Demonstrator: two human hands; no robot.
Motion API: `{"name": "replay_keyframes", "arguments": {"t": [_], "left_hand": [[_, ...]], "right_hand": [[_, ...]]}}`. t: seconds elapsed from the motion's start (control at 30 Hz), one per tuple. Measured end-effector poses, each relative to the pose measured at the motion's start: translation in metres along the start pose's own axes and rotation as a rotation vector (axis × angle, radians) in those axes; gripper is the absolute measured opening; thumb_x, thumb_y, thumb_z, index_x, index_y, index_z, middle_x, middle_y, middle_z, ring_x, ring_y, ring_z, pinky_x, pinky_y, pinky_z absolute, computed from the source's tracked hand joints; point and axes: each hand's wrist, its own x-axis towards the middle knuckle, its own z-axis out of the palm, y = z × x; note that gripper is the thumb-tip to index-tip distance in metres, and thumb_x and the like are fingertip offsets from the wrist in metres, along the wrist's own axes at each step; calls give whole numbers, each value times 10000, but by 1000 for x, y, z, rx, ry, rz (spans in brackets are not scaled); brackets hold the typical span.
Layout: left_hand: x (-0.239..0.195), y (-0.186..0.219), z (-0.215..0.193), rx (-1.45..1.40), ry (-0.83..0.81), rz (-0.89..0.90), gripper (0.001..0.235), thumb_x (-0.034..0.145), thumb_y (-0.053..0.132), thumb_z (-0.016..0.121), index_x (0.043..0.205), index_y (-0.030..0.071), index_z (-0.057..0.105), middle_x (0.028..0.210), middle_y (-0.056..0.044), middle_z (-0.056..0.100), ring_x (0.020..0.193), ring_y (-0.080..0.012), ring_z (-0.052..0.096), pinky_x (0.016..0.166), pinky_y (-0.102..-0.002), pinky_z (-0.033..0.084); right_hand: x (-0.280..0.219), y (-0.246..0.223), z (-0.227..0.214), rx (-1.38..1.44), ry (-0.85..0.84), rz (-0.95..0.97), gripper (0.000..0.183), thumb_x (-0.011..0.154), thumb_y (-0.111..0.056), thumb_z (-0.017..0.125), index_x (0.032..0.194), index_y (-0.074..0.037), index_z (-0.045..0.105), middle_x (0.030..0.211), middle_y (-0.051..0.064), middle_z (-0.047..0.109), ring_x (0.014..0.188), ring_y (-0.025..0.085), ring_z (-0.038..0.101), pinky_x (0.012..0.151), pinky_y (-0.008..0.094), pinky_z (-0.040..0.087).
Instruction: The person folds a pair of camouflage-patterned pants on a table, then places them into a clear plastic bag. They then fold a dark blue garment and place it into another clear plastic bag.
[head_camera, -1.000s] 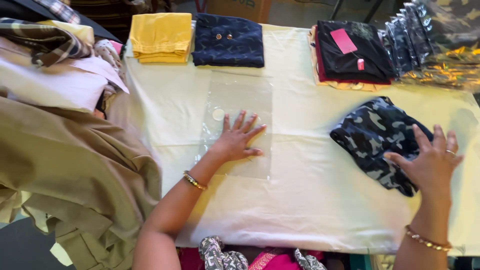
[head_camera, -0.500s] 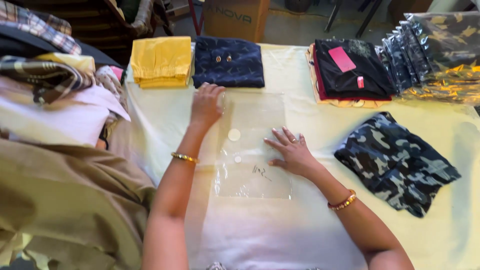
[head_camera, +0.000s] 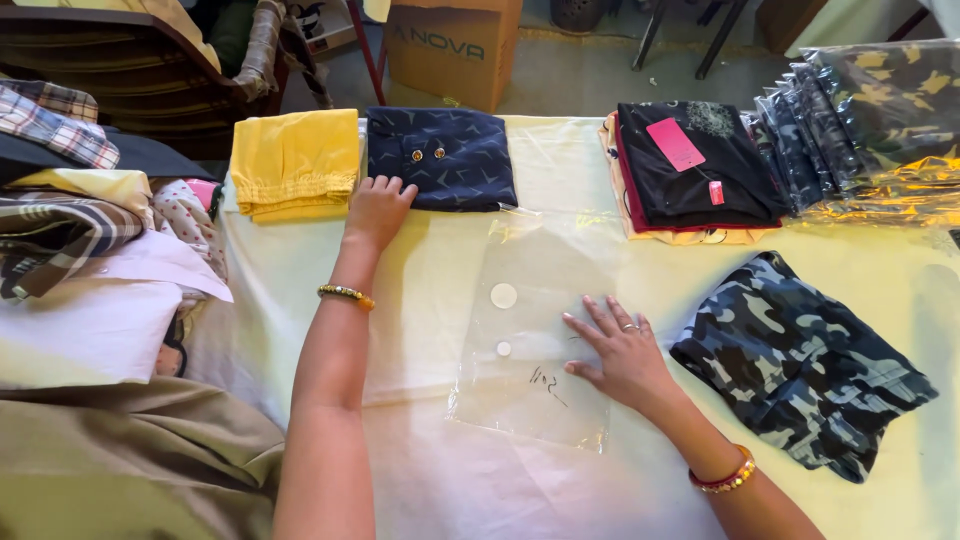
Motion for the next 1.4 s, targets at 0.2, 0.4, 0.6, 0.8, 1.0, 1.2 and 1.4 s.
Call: {"name": "replay_keyframes", "arguments": {"t": [0.2,0.4,0.6,0.8,1.0,1.2,1.4], "left_hand": [[45,16,-68,-26,-40,23,181,915,104,622,1074,158,690,971,-86,715,948,-289,698,763,-422,555],[60,89,-157,-370,-271,-104,267,853,162,685,1105,73,691,1101,-219,708,1041,-377,690,921,-462,549],[-16,214,-213,-711,-250,-93,417,912,265,652,1271,56,616,1127,-236,688,1002,-411,686,868,-485,560],[-78,174,-104,-1004,13,-364,441,930,374,724,1281,111,676,1123,-159,741,997,-306,715,872,-408,564],[-97,133,-64,-997,25,-745,635,815,361,788,1333,56,583,1047,-149,658,838,-256,698,736,-394,556],[-81,138,-70,-1643,-414,-844,598,930,434,776,1276,-51,724,898,-137,645,649,-199,547,516,-349,389],[-77,175,-70,-1889,-310,-873,632,780,294,832,1304,22,607,949,-40,766,798,-163,740,613,-346,554]], "right_hand": [[-3,-11,-12,-5,-15,36,780,835,-638,644,1529,-355,425,1630,60,270,1516,349,202,1134,650,232],[-3,-4,11,145,227,-109,620,845,-422,696,1411,-197,582,1564,111,454,1449,343,366,1147,544,356],[17,6,28,1442,159,27,503,983,-279,584,1448,-91,540,1222,62,711,1043,175,722,919,324,608],[17,19,27,1907,29,331,459,1058,-372,540,1417,-85,559,1134,7,700,927,130,686,774,328,556],[47,29,27,1913,21,495,548,991,-480,611,1367,-82,585,1190,51,719,978,161,703,875,399,512],[50,15,-8,1890,-34,606,530,929,-384,691,1363,-94,599,1252,52,697,1103,199,656,884,444,491],[84,20,39,1817,0,271,599,832,-159,723,1389,1,572,1232,160,686,1108,296,664,952,405,557]]}}
